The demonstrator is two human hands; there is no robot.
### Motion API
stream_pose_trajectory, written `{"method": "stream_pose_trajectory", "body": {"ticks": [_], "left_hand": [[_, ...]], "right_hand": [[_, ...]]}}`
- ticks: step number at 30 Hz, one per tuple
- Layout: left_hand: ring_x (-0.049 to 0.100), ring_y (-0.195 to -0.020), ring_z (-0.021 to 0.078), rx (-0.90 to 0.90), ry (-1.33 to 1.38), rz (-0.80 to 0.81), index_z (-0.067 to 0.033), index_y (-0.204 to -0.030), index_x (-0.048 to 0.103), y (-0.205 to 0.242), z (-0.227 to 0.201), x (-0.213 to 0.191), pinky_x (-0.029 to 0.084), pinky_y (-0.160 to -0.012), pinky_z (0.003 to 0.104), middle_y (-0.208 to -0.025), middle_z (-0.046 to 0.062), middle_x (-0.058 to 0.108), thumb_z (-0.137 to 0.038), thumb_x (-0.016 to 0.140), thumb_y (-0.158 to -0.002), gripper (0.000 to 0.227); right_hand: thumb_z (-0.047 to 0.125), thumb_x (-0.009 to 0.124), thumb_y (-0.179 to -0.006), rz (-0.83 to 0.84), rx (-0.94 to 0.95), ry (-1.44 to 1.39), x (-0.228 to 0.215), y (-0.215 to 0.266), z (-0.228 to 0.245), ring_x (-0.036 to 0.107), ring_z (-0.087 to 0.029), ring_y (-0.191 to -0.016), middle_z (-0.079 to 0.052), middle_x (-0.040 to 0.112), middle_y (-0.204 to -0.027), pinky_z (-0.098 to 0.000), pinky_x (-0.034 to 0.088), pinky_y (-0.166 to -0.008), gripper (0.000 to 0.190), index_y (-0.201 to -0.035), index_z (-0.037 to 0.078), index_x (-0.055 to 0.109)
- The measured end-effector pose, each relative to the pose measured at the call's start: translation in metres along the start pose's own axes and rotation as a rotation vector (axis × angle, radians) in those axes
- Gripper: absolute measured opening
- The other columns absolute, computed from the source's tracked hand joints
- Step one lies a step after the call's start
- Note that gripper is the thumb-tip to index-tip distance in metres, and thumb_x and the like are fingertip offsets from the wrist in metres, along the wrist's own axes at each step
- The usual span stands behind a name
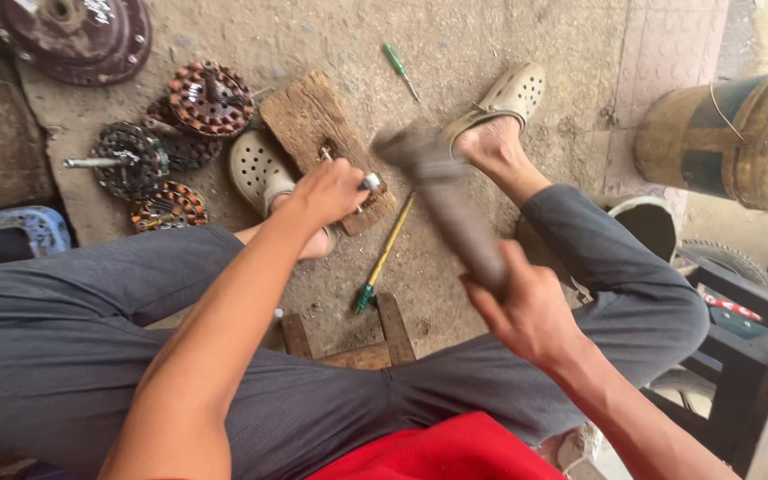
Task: The person sits on the floor and uses a hammer and a chisel to repeatedly strike a small mechanical part mounted on a wooden block. They adjust the part and tools frequently while working.
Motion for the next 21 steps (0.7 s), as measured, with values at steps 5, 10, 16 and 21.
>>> {"method": "stream_pose_trajectory", "body": {"ticks": [5, 10, 16, 21], "left_hand": [[0.068, -0.085, 0.0456, 0.099, 0.095, -0.186, -0.0017, -0.094, 0.072, -0.009, -0.017, -0.035, 0.056, -0.075, 0.052, -0.089, 0.026, 0.069, -0.029, 0.069, -0.092, 0.028], [0.068, -0.089, 0.0447, 0.059, -0.073, -0.102, -0.0009, -0.088, 0.072, 0.0, 0.008, 0.011, 0.057, -0.077, 0.051, -0.094, 0.026, 0.069, -0.033, 0.071, -0.092, 0.032], [0.069, -0.096, 0.0381, 0.327, -0.114, -0.158, -0.0064, -0.088, 0.073, -0.015, 0.004, 0.01, 0.057, -0.083, 0.048, -0.102, 0.013, 0.073, -0.018, 0.069, -0.077, 0.016], [0.068, -0.095, 0.0395, 0.019, -0.082, -0.011, -0.0028, -0.103, 0.07, 0.003, 0.016, 0.023, 0.056, -0.083, 0.048, -0.099, 0.024, 0.068, -0.033, 0.067, -0.096, 0.031]], "right_hand": [[0.036, 0.072, -0.087, -0.014, 0.016, -0.016, -0.007, -0.011, -0.009, 0.069, -0.043, -0.064, -0.024, 0.069, -0.065, -0.0523, 0.053, -0.061, 0.042, -0.116, 0.008, 0.06], [0.035, 0.069, -0.086, -0.006, -0.003, -0.146, 0.017, 0.0, -0.016, 0.073, -0.042, -0.063, -0.022, 0.07, -0.067, -0.05, 0.055, -0.058, 0.047, -0.119, 0.006, 0.054], [0.035, 0.074, -0.084, -0.011, -0.078, -0.029, 0.018, 0.004, -0.024, 0.068, -0.047, -0.067, -0.024, 0.068, -0.067, -0.0536, 0.052, -0.058, 0.046, -0.12, 0.01, 0.058], [0.039, 0.071, -0.086, 0.031, 0.001, -0.043, 0.032, 0.008, -0.033, 0.068, -0.044, -0.065, -0.021, 0.068, -0.066, -0.0538, 0.053, -0.06, 0.044, -0.116, 0.01, 0.057]]}}
Point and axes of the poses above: each hand's wrist, its own y-axis away from the middle knuckle, its own x-axis out of the palm, z = x × y, the point moved 4 cm from there along -y, towards the middle knuckle
